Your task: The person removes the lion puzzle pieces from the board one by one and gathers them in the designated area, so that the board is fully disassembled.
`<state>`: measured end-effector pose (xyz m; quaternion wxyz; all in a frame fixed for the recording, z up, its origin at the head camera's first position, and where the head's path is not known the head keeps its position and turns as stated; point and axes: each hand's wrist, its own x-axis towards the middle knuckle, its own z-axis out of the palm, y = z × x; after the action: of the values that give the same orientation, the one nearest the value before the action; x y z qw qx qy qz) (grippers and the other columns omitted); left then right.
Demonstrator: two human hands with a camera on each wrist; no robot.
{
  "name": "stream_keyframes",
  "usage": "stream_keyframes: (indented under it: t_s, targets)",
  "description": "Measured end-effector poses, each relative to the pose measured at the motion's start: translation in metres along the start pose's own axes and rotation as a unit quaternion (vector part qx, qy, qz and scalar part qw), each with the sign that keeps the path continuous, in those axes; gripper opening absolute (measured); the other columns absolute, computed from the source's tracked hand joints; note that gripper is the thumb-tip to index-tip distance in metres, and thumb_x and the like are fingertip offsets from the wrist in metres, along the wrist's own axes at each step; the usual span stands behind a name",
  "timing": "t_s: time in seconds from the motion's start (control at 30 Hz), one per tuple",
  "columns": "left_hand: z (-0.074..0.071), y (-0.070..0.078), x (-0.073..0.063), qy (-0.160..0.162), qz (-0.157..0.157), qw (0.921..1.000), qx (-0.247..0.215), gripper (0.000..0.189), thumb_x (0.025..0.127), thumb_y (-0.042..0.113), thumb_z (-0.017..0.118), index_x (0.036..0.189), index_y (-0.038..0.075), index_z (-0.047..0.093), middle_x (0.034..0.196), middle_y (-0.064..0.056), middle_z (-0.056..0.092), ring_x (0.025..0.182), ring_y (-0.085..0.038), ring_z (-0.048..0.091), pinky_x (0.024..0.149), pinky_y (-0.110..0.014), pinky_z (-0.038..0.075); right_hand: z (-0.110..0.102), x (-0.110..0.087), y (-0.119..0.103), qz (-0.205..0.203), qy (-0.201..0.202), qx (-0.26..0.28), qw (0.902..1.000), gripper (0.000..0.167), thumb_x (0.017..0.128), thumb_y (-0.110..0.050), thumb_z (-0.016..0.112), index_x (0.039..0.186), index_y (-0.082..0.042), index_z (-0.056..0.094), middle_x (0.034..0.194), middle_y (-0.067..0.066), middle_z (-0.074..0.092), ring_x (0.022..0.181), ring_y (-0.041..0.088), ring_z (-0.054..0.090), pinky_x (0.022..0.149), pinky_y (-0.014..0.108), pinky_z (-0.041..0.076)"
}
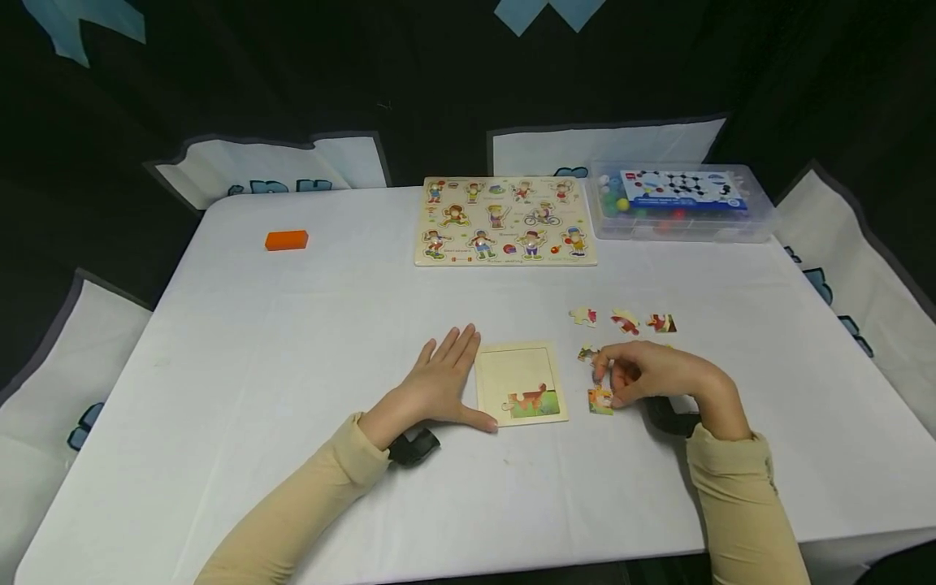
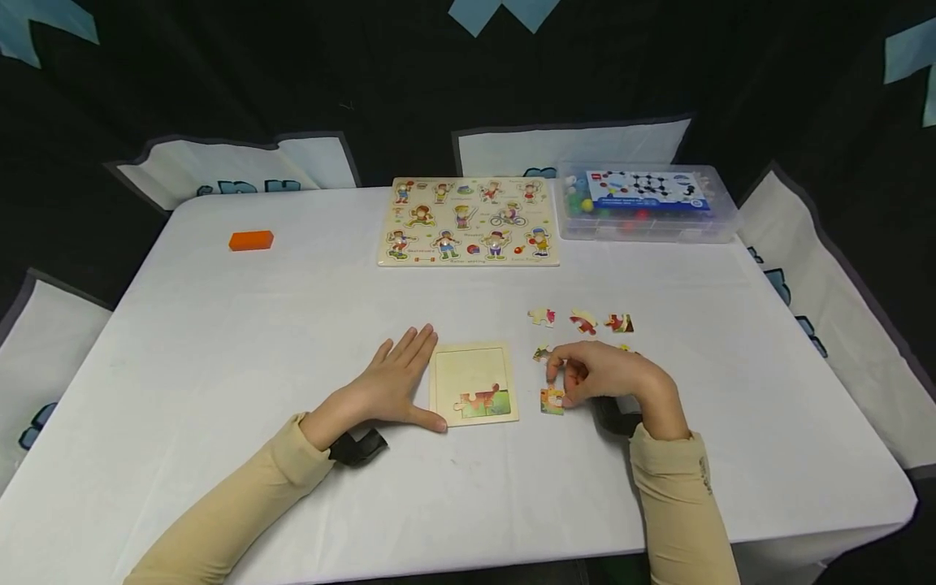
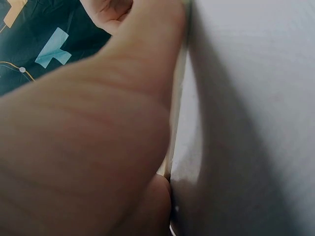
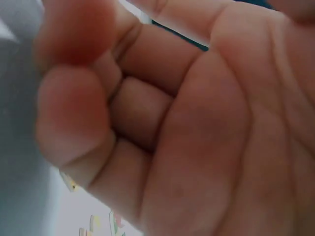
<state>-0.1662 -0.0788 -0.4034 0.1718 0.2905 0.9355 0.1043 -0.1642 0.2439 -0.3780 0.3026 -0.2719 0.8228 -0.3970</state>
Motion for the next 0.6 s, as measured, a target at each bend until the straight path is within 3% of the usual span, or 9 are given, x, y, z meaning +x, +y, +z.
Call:
stream_keyframes:
  t_s: [0.17,0.33,0.6]
  targets:
    - [0.001,0.000,0.000,-0.001,0.001,1.0000,0.003,0.128,0.057,0.076,0.062,0.145,0.002,0.003,0.150,-0.012,-0.003,0.136,-0.026,-0.005,0.105,-0.050,0.001,0.007,0.008,-0.007,-0.014,0.033,-0.011,0.9993,0.032,0.081,-0.011,0.068,0.108,-0.002,0.054,0.069,0.001,0.054,0.057,0.010,0.047,0.055,0.023,0.040]
    - [0.000,0.000,0.000,-0.005,-0.001,1.0000,0.006,0.128,0.058,0.076,0.061,0.145,0.002,0.003,0.150,-0.012,-0.003,0.136,-0.027,-0.005,0.105,-0.050,0.001,0.029,0.028,-0.026,-0.034,0.047,-0.035,0.9977,0.041,0.082,-0.016,0.067,0.119,-0.004,0.053,0.071,-0.002,0.056,0.054,0.011,0.047,0.050,0.024,0.040]
    - [-0.002,0.002,-0.001,-0.006,-0.005,1.0000,0.001,0.128,0.058,0.075,0.062,0.145,0.002,0.003,0.150,-0.012,-0.003,0.136,-0.028,-0.005,0.105,-0.051,0.001,0.062,0.050,-0.043,-0.045,-0.007,-0.100,0.9940,0.050,0.081,-0.023,0.069,0.126,-0.008,0.052,0.064,-0.008,0.047,0.055,0.004,0.042,0.051,0.021,0.036]
